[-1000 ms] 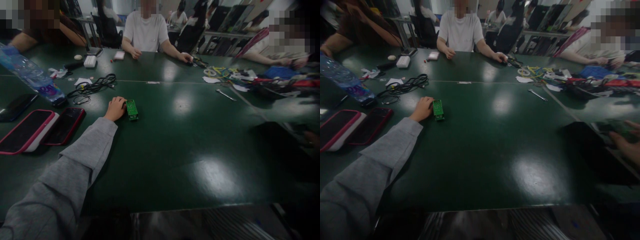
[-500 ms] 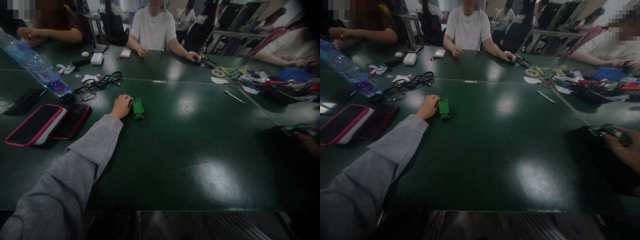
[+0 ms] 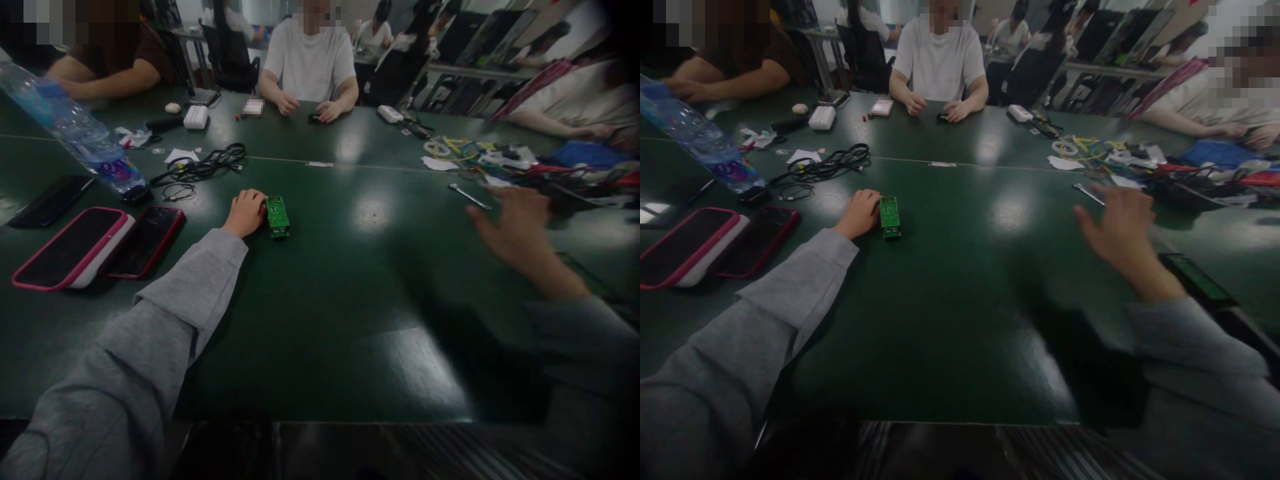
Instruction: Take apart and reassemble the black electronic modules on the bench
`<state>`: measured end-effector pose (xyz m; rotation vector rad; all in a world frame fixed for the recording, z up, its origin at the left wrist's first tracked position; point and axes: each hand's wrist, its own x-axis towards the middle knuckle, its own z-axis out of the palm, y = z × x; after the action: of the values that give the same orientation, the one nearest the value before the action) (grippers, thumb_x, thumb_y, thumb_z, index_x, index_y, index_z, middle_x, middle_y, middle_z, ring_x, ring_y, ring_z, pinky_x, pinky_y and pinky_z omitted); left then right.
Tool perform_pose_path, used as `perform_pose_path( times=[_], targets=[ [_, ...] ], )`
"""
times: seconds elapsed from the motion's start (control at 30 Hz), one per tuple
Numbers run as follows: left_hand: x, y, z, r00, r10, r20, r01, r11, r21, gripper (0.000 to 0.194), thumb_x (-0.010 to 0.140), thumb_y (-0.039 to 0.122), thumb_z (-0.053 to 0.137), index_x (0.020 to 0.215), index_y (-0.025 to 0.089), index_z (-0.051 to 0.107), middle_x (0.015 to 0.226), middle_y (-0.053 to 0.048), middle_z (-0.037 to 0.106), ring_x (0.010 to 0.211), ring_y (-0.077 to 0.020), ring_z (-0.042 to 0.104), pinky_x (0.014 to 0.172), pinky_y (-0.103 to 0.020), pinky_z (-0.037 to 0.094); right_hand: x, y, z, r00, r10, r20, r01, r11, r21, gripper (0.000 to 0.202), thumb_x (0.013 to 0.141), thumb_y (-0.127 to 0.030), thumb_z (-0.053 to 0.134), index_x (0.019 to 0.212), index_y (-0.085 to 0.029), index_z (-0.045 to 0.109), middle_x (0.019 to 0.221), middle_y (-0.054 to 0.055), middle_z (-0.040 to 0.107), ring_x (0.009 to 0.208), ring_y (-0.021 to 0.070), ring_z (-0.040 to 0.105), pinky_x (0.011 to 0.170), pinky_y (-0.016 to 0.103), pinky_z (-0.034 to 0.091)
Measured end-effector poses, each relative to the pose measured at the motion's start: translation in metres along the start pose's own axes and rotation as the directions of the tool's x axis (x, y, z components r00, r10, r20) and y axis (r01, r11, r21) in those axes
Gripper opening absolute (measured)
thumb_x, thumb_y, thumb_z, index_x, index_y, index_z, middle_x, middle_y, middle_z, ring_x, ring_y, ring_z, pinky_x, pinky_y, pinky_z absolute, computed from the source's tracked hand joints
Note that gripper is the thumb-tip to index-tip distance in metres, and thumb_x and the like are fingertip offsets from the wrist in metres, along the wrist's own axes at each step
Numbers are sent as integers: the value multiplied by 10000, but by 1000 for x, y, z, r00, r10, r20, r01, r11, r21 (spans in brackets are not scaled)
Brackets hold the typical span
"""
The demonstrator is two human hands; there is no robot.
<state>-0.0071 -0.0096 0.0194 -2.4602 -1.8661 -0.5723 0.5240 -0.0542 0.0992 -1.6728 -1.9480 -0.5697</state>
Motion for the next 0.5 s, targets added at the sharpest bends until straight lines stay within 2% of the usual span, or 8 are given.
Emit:
perform_pose_path(
  times=[0.07,0.1,0.2,0.27,0.3,0.37,0.43,0.5],
  targets=[
    [0,1,0,1000,-11,4,11,1000,10,350,997,245,426,1308,183,574,1365,-146,552,1252,-333,469,998,-512,442,22,-97,12,982,-191,12,183,955,233,828,979,-755,259,1380,-110,588,1316,263,586,1270,350,530,1100,575,369],
    [0,1,0,1000,-17,4,17,1000,15,346,998,245,425,1305,192,576,1370,-139,553,1256,-328,469,999,-507,443,28,-147,19,972,-234,0,219,912,345,805,993,-733,257,1408,-111,553,1324,234,586,1274,344,517,1100,567,392],
    [0,1,0,999,-32,2,32,999,26,331,1002,252,423,1288,214,585,1371,-125,561,1256,-319,478,992,-494,452,32,-279,41,948,-291,133,169,809,562,675,1043,-610,326,1537,-152,375,1465,178,492,1361,326,455,1127,550,402],
    [0,1,0,999,-38,9,38,999,32,331,1000,249,428,1292,225,583,1373,-121,563,1252,-318,484,985,-489,458,27,-338,53,927,-275,254,96,829,551,671,1023,-546,460,1562,-167,329,1526,198,416,1410,383,403,1107,587,416],
    [0,1,0,999,-33,12,33,999,34,338,994,241,436,1300,227,578,1378,-120,560,1255,-318,484,983,-486,460,24,-356,57,908,-281,309,81,844,531,649,1008,-490,521,1543,-159,362,1541,217,386,1402,407,414,1092,594,431],
    [-1,1,0,1000,-13,10,12,999,34,357,978,218,456,1315,226,573,1381,-122,558,1265,-320,479,984,-485,459,16,-370,58,874,-315,369,101,862,497,519,996,-317,546,1477,-143,456,1561,238,338,1368,413,461,1066,577,471],
    [-1,1,0,1000,-4,-7,4,1000,25,355,975,214,458,1306,219,589,1362,-127,566,1268,-322,478,992,-492,456,3,-357,49,847,-382,369,166,850,500,449,987,-162,466,1434,-156,500,1577,218,315,1361,382,482,1063,553,494],
    [-1,3,0,999,-18,-30,18,1000,8,341,985,228,445,1284,211,610,1337,-131,578,1261,-324,485,1001,-506,452,-21,-324,31,801,-484,352,241,799,551,488,981,-114,404,1454,-212,477,1595,162,303,1389,356,459,1077,558,498]
  ],
)
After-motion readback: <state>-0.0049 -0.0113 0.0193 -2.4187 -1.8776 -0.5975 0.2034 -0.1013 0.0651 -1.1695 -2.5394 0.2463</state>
